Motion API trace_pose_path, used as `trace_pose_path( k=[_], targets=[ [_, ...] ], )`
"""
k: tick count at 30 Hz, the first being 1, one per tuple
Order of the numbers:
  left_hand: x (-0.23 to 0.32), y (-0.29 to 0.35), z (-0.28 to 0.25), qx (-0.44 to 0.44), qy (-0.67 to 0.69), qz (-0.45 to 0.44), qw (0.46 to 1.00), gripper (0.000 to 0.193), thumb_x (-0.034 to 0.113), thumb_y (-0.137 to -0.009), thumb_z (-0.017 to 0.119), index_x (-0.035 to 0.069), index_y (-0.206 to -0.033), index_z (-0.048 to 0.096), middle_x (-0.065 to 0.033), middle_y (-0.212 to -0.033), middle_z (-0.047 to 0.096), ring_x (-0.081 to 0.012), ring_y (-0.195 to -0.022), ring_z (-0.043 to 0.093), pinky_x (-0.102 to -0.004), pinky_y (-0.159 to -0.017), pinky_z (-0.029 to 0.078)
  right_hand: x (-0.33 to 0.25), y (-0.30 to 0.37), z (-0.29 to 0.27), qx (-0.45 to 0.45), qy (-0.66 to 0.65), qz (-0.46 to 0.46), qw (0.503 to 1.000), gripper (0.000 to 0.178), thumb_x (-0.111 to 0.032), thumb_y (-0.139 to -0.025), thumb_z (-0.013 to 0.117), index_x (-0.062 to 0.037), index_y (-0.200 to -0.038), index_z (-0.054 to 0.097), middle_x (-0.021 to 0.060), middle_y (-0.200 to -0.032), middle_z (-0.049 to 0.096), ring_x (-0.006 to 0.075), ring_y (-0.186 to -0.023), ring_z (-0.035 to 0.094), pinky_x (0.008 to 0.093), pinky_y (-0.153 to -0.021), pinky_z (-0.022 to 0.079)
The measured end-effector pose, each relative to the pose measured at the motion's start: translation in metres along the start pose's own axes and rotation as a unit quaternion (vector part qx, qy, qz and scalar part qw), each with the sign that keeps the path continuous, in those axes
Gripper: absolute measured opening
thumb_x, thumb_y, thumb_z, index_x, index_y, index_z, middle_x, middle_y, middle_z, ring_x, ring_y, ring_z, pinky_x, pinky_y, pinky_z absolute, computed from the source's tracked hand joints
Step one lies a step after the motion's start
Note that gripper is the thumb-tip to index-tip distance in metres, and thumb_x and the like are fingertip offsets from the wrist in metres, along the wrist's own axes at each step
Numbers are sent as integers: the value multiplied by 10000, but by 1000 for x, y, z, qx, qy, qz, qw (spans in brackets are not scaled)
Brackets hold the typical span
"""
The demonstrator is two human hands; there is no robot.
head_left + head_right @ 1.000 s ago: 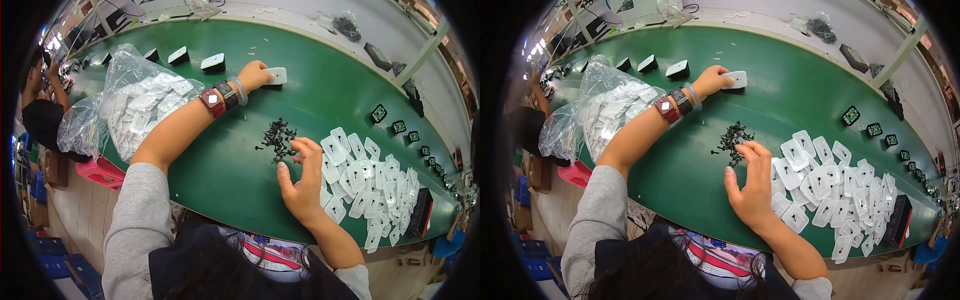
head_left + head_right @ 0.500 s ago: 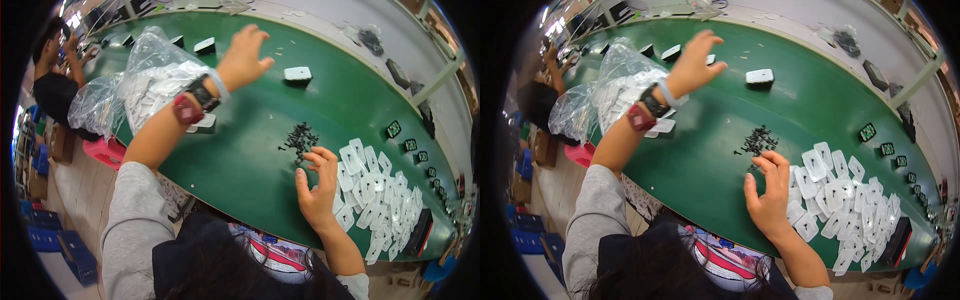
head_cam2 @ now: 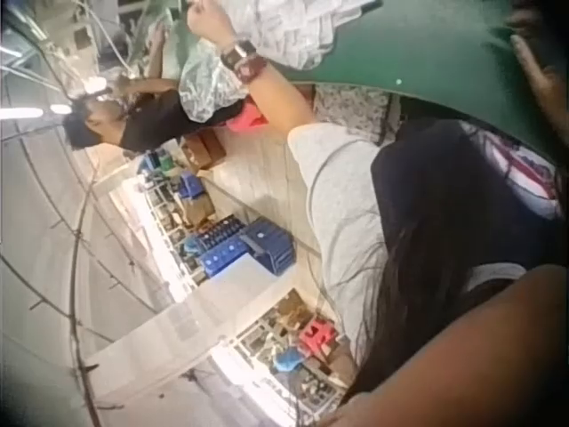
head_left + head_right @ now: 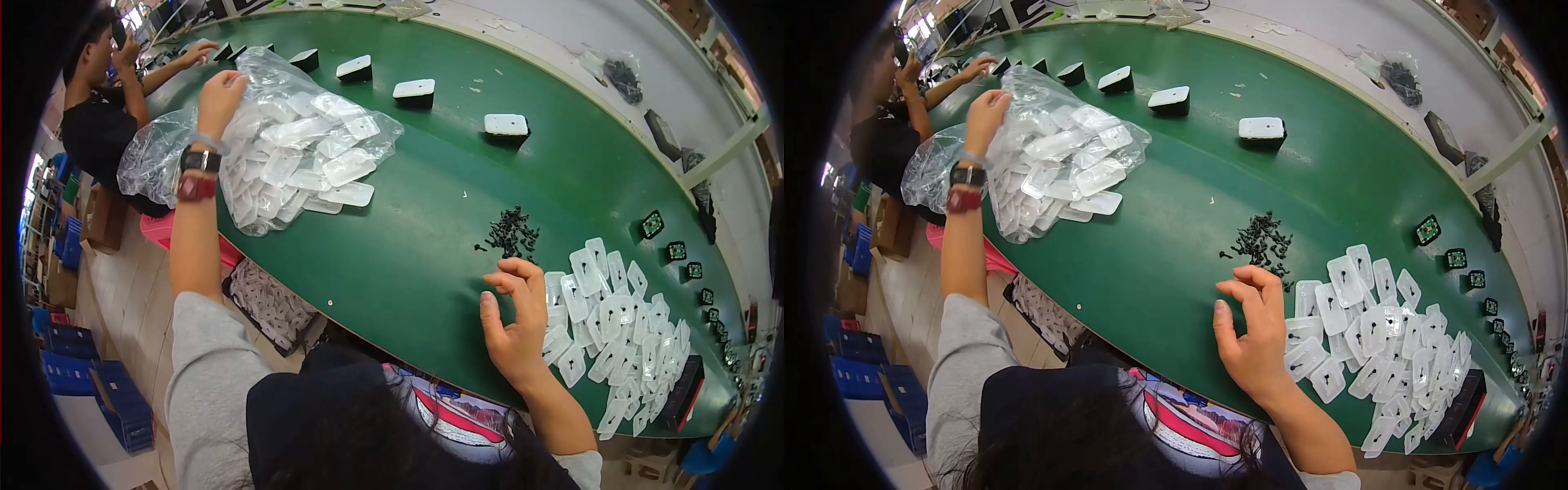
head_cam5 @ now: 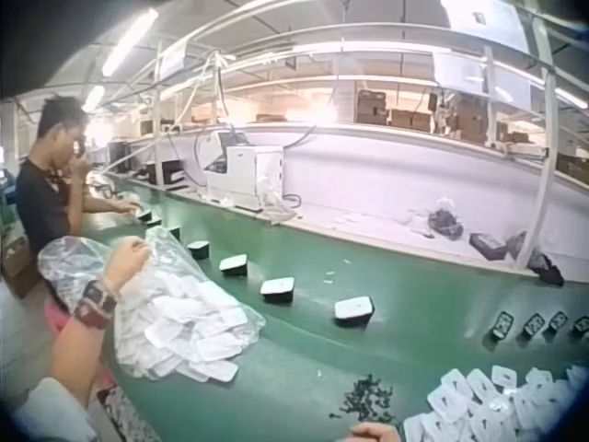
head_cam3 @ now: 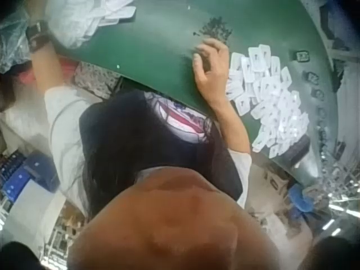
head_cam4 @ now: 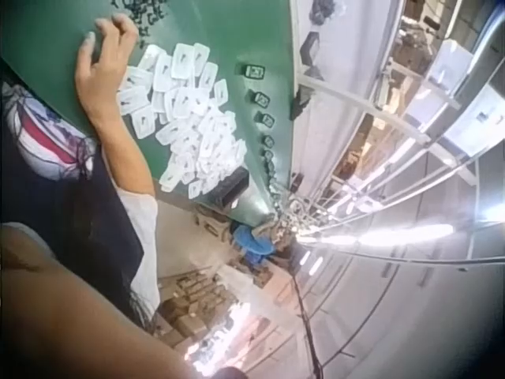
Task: The person assembles electronic components by hand, inserting small metal pins into plastic housings at a workbench.
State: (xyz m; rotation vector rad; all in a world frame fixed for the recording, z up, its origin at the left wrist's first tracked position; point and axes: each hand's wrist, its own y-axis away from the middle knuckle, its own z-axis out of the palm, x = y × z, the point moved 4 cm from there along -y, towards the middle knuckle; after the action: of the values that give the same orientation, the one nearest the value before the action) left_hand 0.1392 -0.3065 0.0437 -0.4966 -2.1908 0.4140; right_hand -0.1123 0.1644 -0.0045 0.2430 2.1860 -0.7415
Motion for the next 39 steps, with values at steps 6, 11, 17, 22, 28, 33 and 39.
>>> trace_pose_path(
  k=[6,11,17,22,28,33,39],
  targets=[
    [56,65,-59,97,29,91,991,226,189,-857,601,-2,-970,645,-52,-815,661,-126,-704,575,-246,-646,459,-1,-1,1,-9,-14,25,1000,224,26,-784,591,-3,-1007,589,143,-1126,519,269,-996,520,336,-846,444],
    [111,106,-64,97,-295,38,950,272,177,-820,648,34,-1049,629,-67,-920,669,-197,-777,614,-302,-712,487,-8,-4,6,-18,-20,15,1000,216,35,-780,592,-7,-992,596,135,-1114,527,253,-964,534,316,-820,450],
    [220,118,-15,84,-147,321,932,418,162,-761,712,40,-1150,618,-98,-1050,665,-249,-935,625,-315,-820,482,-5,-4,4,-16,-7,-17,1000,214,47,-774,592,-11,-980,602,118,-1082,544,227,-897,547,288,-747,455],
    [278,115,138,-269,-60,337,900,505,263,-783,716,11,-1202,589,-123,-1137,645,-282,-983,613,-360,-887,484,-3,-1,-1,-11,-6,-29,1000,214,53,-771,595,-15,-974,603,96,-1046,561,199,-818,546,267,-661,444],
    [256,109,278,-433,-117,265,853,610,283,-733,752,-12,-1230,557,-178,-1097,648,-338,-935,623,-383,-870,489,3,-2,-9,3,-5,-20,1000,209,59,-771,596,-20,-964,604,73,-1023,573,170,-732,530,247,-576,417],
    [256,115,289,-343,1,273,899,552,186,-687,771,-7,-1170,586,-157,-1039,662,-316,-904,630,-364,-848,493,1,0,-9,13,-7,-48,999,198,59,-773,597,-24,-953,604,61,-1020,575,157,-696,520,241,-548,406],
    [278,181,214,-256,137,393,872,467,83,-604,741,23,-1052,624,-153,-983,665,-320,-851,629,-374,-787,507,1,-5,-26,106,75,-47,990,399,8,-760,633,0,-1147,538,131,-1148,527,277,-1016,519,341,-877,435]
  ],
)
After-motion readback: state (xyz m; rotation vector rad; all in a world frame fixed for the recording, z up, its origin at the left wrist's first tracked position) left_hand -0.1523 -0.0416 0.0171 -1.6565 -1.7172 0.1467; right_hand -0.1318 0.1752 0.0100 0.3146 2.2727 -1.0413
